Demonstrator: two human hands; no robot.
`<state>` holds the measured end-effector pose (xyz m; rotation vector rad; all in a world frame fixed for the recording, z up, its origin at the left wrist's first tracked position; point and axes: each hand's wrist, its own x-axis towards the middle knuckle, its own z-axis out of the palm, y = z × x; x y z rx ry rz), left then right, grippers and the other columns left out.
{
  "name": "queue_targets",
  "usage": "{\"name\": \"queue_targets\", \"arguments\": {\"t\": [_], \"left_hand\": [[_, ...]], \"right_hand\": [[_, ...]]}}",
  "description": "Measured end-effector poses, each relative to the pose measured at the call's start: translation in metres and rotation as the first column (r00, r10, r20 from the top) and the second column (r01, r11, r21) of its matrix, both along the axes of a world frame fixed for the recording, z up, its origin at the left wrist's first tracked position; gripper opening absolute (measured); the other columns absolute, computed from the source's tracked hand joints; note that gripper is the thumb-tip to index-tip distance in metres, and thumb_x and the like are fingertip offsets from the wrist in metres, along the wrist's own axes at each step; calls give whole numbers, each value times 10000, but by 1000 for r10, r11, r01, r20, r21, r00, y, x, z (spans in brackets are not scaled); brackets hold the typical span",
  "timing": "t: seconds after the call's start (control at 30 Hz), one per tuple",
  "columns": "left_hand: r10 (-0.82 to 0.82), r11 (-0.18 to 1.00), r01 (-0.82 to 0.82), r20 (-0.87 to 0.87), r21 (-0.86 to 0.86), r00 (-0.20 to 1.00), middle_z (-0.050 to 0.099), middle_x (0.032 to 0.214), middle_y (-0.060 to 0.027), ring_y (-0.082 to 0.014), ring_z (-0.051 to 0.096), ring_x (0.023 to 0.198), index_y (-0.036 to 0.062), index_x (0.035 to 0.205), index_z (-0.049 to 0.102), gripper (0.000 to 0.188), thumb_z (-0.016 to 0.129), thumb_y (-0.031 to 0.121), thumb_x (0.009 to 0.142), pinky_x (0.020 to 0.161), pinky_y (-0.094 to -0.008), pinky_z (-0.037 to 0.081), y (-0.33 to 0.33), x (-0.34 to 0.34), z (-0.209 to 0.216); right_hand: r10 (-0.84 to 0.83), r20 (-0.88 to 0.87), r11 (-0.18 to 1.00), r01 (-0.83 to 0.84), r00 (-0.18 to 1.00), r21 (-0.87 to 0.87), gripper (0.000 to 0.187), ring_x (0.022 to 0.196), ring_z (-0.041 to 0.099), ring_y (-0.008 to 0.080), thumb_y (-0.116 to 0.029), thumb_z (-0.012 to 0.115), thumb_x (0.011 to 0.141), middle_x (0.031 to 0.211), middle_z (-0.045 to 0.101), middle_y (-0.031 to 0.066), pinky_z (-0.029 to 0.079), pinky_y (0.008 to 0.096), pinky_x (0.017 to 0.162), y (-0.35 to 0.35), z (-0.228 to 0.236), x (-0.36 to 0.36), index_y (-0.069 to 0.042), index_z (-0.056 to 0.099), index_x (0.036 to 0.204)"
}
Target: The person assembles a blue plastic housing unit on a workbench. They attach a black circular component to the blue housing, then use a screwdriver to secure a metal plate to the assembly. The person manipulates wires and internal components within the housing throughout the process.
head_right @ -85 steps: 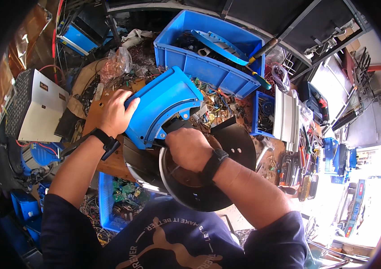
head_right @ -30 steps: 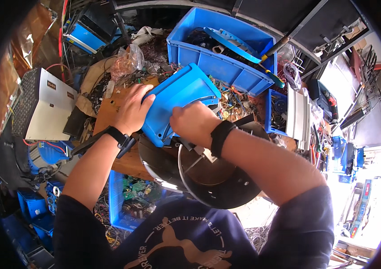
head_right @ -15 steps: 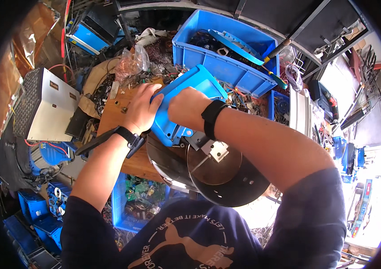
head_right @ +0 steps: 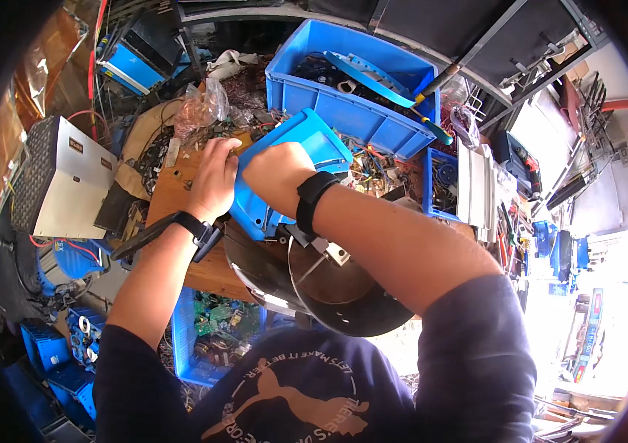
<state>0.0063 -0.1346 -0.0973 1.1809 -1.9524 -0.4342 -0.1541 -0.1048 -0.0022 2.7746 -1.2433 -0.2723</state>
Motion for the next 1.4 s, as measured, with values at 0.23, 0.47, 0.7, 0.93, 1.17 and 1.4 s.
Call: {"name": "queue_targets", "arguments": {"t": [0.23,0.47,0.7,0.93,1.17,1.4], "left_hand": [[18,1000,-17,55,-15,998,526,1101,-185,-364,498,1061,-1,1097,552,249,527,57,856,941,-437,398,4,-2,3],[3,999,-1,39,-46,999,529,1080,-188,-363,501,1041,-4,1080,563,238,530,88,862,927,-432,399,1,-1,0],[10,996,-6,44,-88,999,535,1060,-188,-362,500,1029,-2,1066,560,225,518,101,871,918,-437,396,1,-2,0],[-60,997,53,-103,-62,993,559,1036,-189,-370,504,1023,0,1067,562,222,499,120,890,914,-429,394,-2,2,-4],[-57,984,103,-297,143,953,574,1150,-217,-369,517,1110,0,1163,552,352,440,272,968,957,-396,397,-16,5,-19],[-166,895,273,-306,353,938,548,1217,-119,-201,523,1120,93,1325,457,410,294,319,1024,973,-325,395,-17,14,-14]], "right_hand": [[-455,57,885,444,889,138,102,769,690,296,-114,604,766,824,690,161,551,396,670,2,-6,-4,-61,687,790],[-748,200,633,591,632,500,250,915,663,352,-201,571,793,946,675,224,537,395,787,1,-3,-2,1,696,869],[-678,230,698,516,698,496,305,836,645,415,-216,573,759,851,643,286,520,448,755,-11,-27,-2,69,653,833],[-686,163,689,561,709,458,234,922,671,324,-129,525,788,975,681,196,540,410,785,-5,-11,17,-21,701,899],[-449,75,842,394,890,368,216,851,690,294,-123,554,787,912,697,164,553,396,693,-4,-2,46,-22,691,919],[-381,171,884,303,909,356,190,732,678,346,-143,596,737,790,676,214,545,427,654,4,-3,53,11,671,819]]}}
